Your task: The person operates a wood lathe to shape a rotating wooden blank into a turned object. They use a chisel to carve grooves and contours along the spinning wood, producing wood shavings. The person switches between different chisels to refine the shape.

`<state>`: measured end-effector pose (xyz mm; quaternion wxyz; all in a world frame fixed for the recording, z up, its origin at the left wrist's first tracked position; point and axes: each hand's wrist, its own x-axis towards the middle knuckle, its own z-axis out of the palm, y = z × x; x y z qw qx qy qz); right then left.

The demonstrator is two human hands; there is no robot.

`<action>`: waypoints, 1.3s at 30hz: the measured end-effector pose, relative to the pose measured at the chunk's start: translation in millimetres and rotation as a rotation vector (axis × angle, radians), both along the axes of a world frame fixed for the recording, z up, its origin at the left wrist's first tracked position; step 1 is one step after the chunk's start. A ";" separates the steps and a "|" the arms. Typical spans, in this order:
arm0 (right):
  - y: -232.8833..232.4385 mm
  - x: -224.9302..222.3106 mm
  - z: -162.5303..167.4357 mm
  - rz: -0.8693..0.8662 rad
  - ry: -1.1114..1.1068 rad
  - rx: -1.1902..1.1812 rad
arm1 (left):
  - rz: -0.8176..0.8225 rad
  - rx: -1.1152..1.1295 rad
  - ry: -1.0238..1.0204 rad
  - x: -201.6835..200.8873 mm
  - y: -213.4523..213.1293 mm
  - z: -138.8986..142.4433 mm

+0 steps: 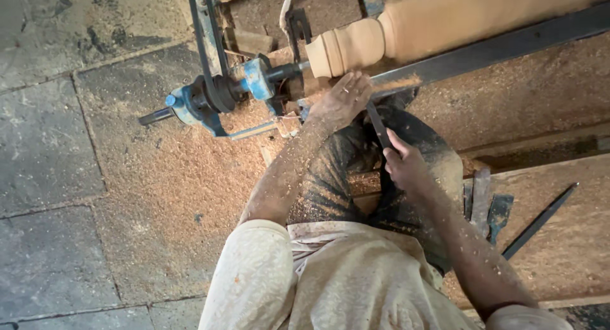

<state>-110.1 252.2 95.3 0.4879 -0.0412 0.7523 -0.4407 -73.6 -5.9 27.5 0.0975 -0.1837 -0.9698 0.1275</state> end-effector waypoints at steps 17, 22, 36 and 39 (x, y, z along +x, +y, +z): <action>-2.4 -40.8 41.5 0.253 0.070 0.067 | 0.094 0.206 0.079 -0.9 6.0 -1.9; -2.9 -44.1 54.5 0.242 -0.048 0.137 | 0.071 0.139 0.136 0.8 6.5 7.3; 11.9 -7.9 -9.0 0.114 0.042 0.019 | -0.004 0.012 0.082 10.8 3.9 5.3; 11.1 -9.6 -10.3 0.082 0.030 -0.002 | 0.001 -0.003 0.089 11.1 2.8 4.4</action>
